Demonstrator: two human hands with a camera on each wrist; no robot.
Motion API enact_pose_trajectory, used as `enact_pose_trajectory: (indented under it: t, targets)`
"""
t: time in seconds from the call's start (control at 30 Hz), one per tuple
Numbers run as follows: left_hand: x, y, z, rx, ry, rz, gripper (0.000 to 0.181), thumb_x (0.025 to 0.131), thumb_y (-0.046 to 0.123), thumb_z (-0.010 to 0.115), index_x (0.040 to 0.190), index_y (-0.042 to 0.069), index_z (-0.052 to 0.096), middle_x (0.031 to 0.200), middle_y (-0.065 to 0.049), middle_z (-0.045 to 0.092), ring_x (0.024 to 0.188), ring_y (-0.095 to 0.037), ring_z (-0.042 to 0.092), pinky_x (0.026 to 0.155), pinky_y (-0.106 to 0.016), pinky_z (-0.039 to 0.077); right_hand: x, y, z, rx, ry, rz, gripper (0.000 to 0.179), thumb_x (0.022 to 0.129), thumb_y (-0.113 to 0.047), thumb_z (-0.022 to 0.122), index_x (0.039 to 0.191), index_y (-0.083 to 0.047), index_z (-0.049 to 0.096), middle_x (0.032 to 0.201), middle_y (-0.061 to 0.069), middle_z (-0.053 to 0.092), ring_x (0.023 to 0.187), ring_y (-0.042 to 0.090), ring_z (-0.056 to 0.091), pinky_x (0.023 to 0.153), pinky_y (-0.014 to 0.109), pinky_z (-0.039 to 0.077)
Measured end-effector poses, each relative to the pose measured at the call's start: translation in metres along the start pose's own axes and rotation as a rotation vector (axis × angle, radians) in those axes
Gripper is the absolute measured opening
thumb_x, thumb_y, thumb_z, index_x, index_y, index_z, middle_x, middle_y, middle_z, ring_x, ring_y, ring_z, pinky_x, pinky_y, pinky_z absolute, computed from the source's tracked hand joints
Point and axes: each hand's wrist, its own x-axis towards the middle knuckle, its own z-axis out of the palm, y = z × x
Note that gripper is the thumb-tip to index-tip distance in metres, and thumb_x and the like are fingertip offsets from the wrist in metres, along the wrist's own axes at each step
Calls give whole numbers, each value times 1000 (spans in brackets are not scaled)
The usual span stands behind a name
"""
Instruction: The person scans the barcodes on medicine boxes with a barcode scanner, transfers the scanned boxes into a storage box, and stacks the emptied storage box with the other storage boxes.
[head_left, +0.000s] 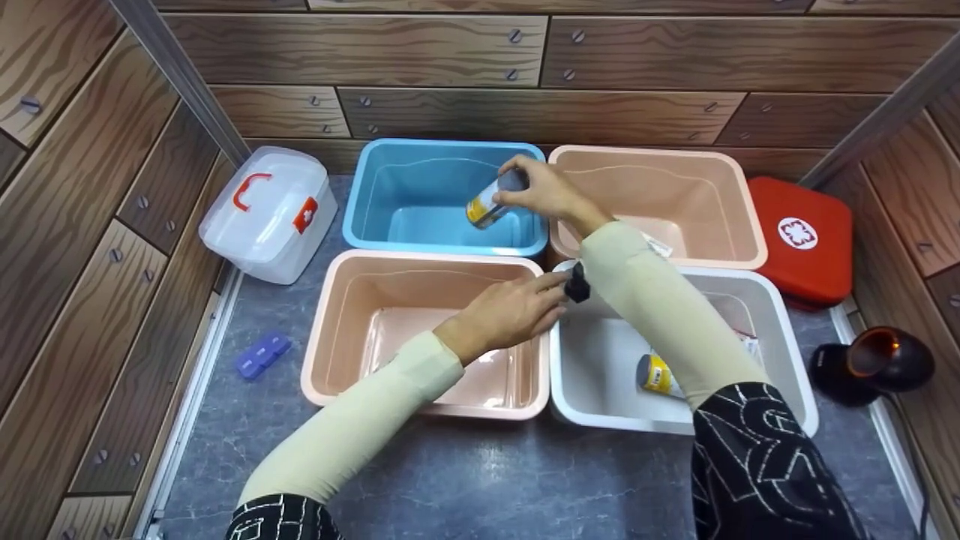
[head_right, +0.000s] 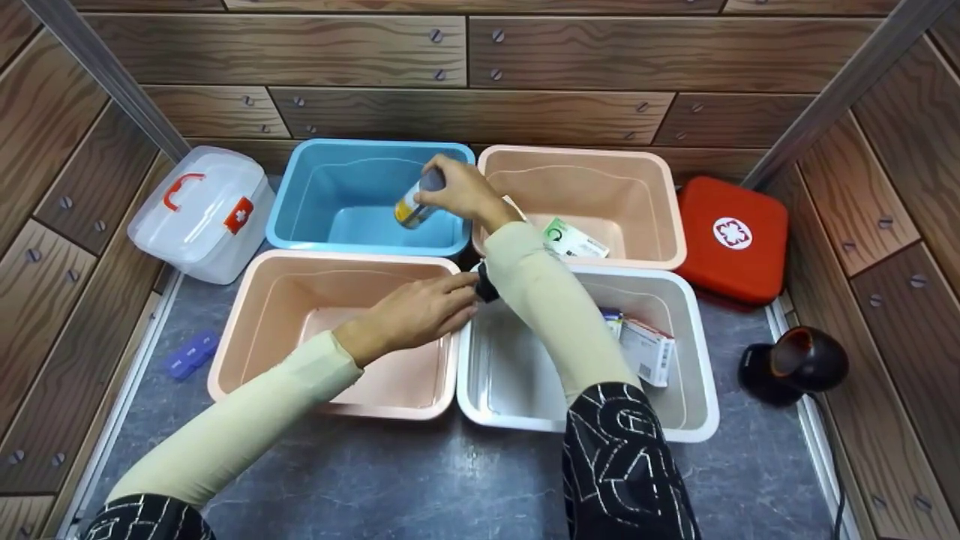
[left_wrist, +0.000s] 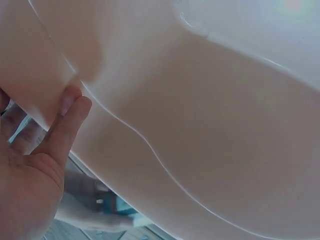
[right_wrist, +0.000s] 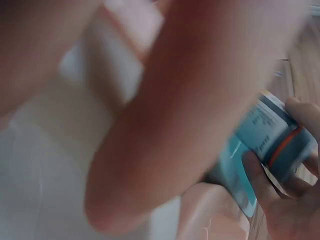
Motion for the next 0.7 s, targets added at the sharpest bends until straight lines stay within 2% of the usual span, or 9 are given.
enact_pose_trajectory:
  t: [0.1, 0.17, 0.27, 0.4, 0.57, 0.7]
  targets:
    - [-1, 1, 0, -3, -16, -6, 39, 119, 37, 44, 141, 15, 66, 167, -6, 52, 117, -28, 76, 89, -43, 67, 1, 3, 2, -66, -42, 4, 50, 104, -29, 75, 147, -11, 57, 144, 17, 60, 127, 31, 61, 106, 46, 57]
    - [-1, 2, 1, -2, -17, -3, 39, 119, 36, 44, 142, 15, 66, 167, -6, 52, 116, -28, 76, 89, -43, 67, 1, 6, 3, -66, -52, -14, 53, 105, -27, 75, 151, -11, 56, 150, 17, 58, 133, 33, 60, 111, 50, 56]
    - [-1, 2, 1, 11, -10, 9, 39, 119, 36, 44, 143, 14, 66, 167, -6, 52, 115, -28, 77, 87, -42, 67, 0, 12, 3, -4, -72, -66, 57, 106, -24, 74, 157, -11, 53, 160, 16, 54, 145, 37, 54, 121, 54, 48]
    - [0, 2, 2, 22, 11, 18, 39, 119, 36, 44, 142, 14, 67, 166, -5, 54, 115, -28, 76, 86, -42, 67, -6, 21, 1, 117, -93, -135, 53, 106, -22, 71, 156, -9, 56, 160, 14, 56, 152, 37, 49, 127, 54, 40]
    - [-1, 1, 2, 19, 31, 17, 36, 118, 34, 45, 136, 13, 69, 163, -6, 56, 113, -28, 77, 84, -42, 67, -24, 30, -8, 207, -64, -206, 44, 106, -16, 70, 146, 0, 63, 150, 17, 64, 141, 27, 58, 122, 44, 46]
    - [-2, -1, 1, 11, 43, 25, 36, 119, 33, 45, 136, 13, 69, 162, -7, 57, 113, -29, 77, 86, -43, 67, -53, 39, -25, 221, -54, -217, 39, 106, -17, 71, 142, 0, 67, 139, 17, 71, 124, 18, 67, 108, 30, 55]
